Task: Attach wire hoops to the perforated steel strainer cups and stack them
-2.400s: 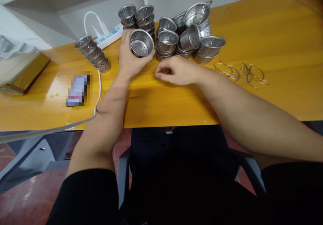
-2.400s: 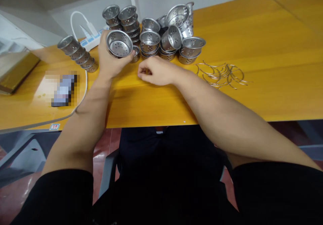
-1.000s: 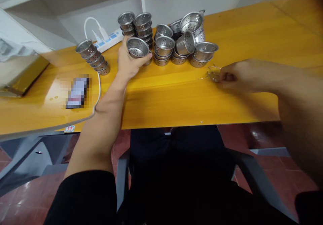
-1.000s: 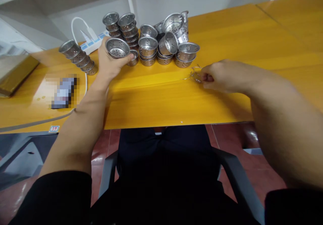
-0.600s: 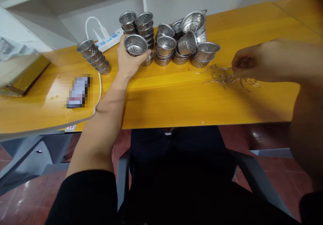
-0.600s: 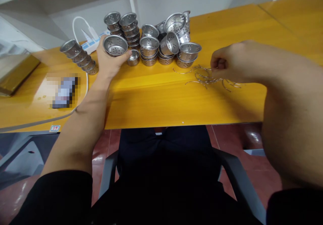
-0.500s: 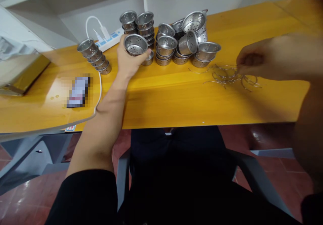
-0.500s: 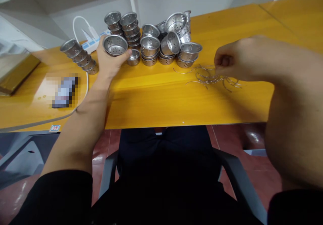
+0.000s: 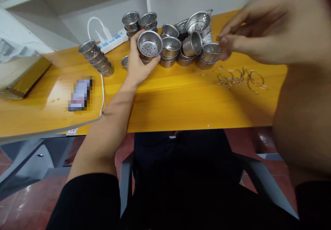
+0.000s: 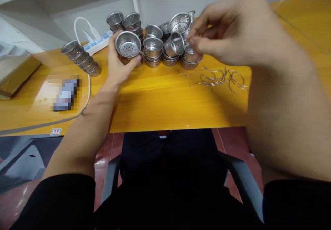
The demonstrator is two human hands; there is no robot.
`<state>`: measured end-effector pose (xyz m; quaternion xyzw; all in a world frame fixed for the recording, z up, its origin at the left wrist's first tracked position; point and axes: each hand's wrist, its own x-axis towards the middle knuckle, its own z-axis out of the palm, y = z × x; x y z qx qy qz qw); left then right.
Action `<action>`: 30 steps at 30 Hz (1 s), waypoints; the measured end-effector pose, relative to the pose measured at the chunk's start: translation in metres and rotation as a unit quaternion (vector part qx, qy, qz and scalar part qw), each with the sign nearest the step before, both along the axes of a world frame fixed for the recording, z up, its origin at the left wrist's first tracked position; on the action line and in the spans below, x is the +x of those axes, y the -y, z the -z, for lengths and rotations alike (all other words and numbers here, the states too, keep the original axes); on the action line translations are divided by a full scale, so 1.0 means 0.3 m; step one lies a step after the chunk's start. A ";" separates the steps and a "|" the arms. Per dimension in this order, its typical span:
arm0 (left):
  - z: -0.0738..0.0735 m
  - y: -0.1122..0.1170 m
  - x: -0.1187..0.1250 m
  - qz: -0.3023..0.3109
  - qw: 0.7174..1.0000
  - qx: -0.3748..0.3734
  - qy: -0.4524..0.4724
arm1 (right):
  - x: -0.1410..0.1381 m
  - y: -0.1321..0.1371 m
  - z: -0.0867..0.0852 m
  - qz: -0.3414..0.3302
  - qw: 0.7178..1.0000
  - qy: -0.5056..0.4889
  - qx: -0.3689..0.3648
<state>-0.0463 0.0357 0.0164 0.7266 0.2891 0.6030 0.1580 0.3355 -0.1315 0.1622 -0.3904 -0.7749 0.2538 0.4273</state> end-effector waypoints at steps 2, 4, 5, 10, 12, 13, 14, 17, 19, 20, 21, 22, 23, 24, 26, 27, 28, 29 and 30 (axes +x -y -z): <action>-0.008 0.013 0.011 0.001 1.000 -0.005 -0.008 | -0.091 -0.031 -0.025 -0.035 0.999 -0.006 0.010; -0.015 0.025 0.015 -0.007 1.000 -0.005 -0.027 | -0.158 -0.082 -0.027 -0.057 0.998 -0.040 0.007; -0.015 0.028 0.015 -0.012 0.999 -0.001 -0.039 | -0.186 -0.110 -0.021 -0.063 0.997 -0.053 0.003; 0.008 0.025 0.012 0.027 0.998 0.009 -0.060 | -0.307 -0.246 0.090 -0.042 0.989 -0.143 -0.012; 0.016 0.027 0.020 0.047 0.997 -0.019 -0.064 | -0.345 -0.281 0.163 -0.011 0.982 -0.189 -0.007; 0.018 0.030 0.026 0.051 0.996 -0.028 -0.066 | -0.359 -0.290 0.198 0.003 0.982 -0.191 -0.002; 0.019 0.035 0.032 0.053 0.996 -0.030 -0.067 | -0.369 -0.293 0.230 0.022 0.981 -0.191 0.008; 0.010 0.054 0.051 0.059 0.997 -0.011 -0.057 | -0.381 -0.264 0.282 0.052 0.984 -0.170 0.013; -0.002 0.066 0.059 0.055 0.997 -0.001 -0.049 | -0.379 -0.228 0.279 0.068 0.990 -0.118 -0.024; -0.007 0.071 0.062 0.048 0.998 0.000 -0.048 | -0.379 -0.210 0.271 0.084 0.991 -0.092 -0.048; -0.012 0.074 0.065 0.041 0.998 0.001 -0.049 | -0.380 -0.194 0.260 0.101 0.990 -0.070 -0.070; -0.015 0.076 0.067 0.034 0.998 0.001 -0.052 | -0.382 -0.182 0.251 0.117 0.988 -0.059 -0.086; -0.017 0.076 0.070 0.030 0.998 0.001 -0.055 | -0.385 -0.173 0.244 0.127 0.986 -0.057 -0.097; -0.018 0.077 0.072 0.029 0.998 0.001 -0.057 | -0.390 -0.168 0.240 0.130 0.984 -0.059 -0.101; -0.019 0.078 0.076 0.036 0.998 -0.005 -0.060 | -0.398 -0.167 0.240 0.125 0.984 -0.075 -0.099; -0.020 0.081 0.077 0.040 0.997 -0.011 -0.059 | -0.401 -0.169 0.243 0.117 0.985 -0.087 -0.094; -0.022 0.085 0.077 0.042 0.997 -0.020 -0.057 | -0.402 -0.171 0.247 0.107 0.986 -0.100 -0.086; -0.026 0.090 0.076 0.043 0.997 -0.028 -0.054 | -0.402 -0.175 0.251 0.101 0.986 -0.113 -0.071; -0.029 0.096 0.074 0.043 0.997 -0.036 -0.052 | -0.399 -0.179 0.254 0.096 0.986 -0.123 -0.057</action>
